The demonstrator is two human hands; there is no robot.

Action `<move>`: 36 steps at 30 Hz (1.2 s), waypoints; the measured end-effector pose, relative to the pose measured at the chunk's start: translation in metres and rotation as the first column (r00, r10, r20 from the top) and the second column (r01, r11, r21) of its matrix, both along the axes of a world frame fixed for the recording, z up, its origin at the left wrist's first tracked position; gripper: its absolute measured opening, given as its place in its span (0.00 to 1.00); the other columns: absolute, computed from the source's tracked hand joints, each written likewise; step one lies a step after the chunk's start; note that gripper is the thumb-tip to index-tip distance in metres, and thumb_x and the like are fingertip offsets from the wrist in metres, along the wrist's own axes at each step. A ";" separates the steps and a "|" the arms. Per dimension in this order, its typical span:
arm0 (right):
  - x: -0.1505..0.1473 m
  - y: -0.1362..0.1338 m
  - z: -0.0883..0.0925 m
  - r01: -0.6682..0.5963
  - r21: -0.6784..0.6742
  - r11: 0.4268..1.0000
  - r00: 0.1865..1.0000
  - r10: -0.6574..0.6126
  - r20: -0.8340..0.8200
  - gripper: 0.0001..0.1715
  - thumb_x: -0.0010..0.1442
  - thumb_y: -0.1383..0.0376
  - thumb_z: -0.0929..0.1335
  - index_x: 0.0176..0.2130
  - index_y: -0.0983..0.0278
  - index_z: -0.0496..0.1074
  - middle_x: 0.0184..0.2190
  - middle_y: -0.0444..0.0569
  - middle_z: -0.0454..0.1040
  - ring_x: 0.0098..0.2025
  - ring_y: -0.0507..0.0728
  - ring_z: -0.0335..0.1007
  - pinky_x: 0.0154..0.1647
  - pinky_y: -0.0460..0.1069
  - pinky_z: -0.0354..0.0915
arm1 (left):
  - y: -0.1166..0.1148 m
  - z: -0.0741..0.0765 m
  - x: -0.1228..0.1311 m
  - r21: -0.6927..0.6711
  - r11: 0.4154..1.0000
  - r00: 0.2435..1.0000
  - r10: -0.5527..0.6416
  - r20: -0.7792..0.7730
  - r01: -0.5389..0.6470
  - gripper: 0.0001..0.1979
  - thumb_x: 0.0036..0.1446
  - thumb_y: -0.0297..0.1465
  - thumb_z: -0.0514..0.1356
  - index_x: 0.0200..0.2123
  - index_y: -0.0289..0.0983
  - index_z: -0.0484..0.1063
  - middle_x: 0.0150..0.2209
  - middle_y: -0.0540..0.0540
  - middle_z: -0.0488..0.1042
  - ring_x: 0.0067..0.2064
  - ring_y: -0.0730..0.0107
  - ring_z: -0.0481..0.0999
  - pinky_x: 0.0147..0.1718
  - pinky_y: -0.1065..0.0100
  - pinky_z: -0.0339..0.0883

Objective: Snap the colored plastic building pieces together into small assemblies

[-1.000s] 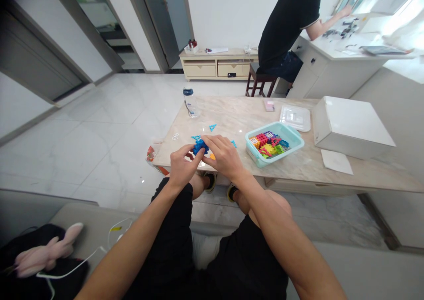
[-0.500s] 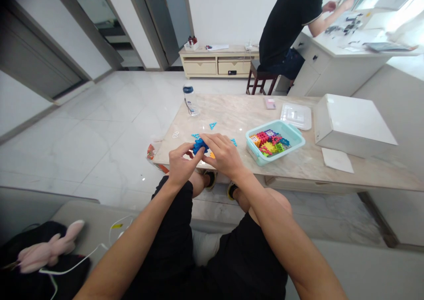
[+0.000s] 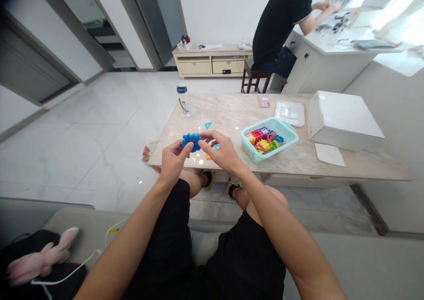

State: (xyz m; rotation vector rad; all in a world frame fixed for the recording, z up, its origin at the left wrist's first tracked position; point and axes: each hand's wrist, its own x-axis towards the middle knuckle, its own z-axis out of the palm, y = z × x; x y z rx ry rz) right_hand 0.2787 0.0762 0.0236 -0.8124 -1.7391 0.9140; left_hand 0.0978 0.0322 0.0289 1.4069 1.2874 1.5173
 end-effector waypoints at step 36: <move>0.204 0.116 -0.066 0.893 -0.213 0.397 0.438 -0.656 0.615 0.16 0.61 0.56 0.74 0.37 0.67 0.83 0.31 0.51 0.83 0.33 0.56 0.77 0.34 0.47 0.69 | -0.004 -0.039 -0.075 -0.422 0.787 0.461 -0.610 -0.645 0.451 0.22 0.63 0.54 0.61 0.52 0.51 0.83 0.53 0.45 0.85 0.52 0.43 0.85 0.50 0.48 0.81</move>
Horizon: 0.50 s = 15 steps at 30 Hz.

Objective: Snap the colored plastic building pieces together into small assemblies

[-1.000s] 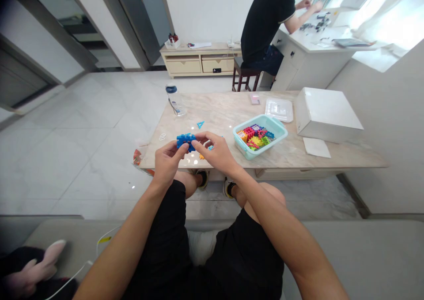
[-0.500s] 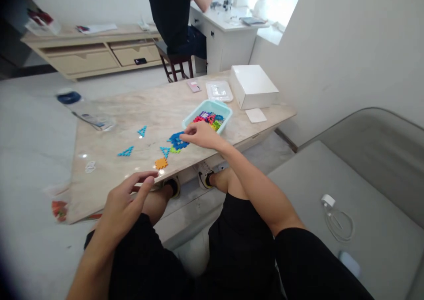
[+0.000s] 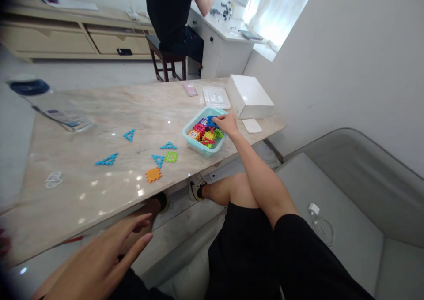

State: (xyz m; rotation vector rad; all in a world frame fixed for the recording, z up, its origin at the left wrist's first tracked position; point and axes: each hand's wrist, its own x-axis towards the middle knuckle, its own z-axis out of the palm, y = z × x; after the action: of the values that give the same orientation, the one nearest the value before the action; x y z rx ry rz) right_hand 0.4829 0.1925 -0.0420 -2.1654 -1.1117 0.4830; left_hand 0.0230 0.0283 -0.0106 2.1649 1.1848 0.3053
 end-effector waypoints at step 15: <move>-0.100 -0.133 0.029 -0.307 0.149 0.940 0.910 0.245 0.333 0.16 0.69 0.59 0.67 0.39 0.64 0.83 0.38 0.54 0.84 0.40 0.60 0.79 0.47 0.52 0.71 | -0.058 0.008 0.003 0.479 0.794 0.902 0.431 -0.012 -0.373 0.18 0.74 0.39 0.52 0.49 0.38 0.80 0.47 0.36 0.84 0.51 0.45 0.82 0.55 0.49 0.72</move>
State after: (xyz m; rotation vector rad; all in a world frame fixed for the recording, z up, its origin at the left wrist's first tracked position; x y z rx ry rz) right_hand 0.3826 0.0590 -0.0130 -1.9573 -1.5847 0.1411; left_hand 0.0257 -0.0296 -0.0025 2.3310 1.8025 0.7191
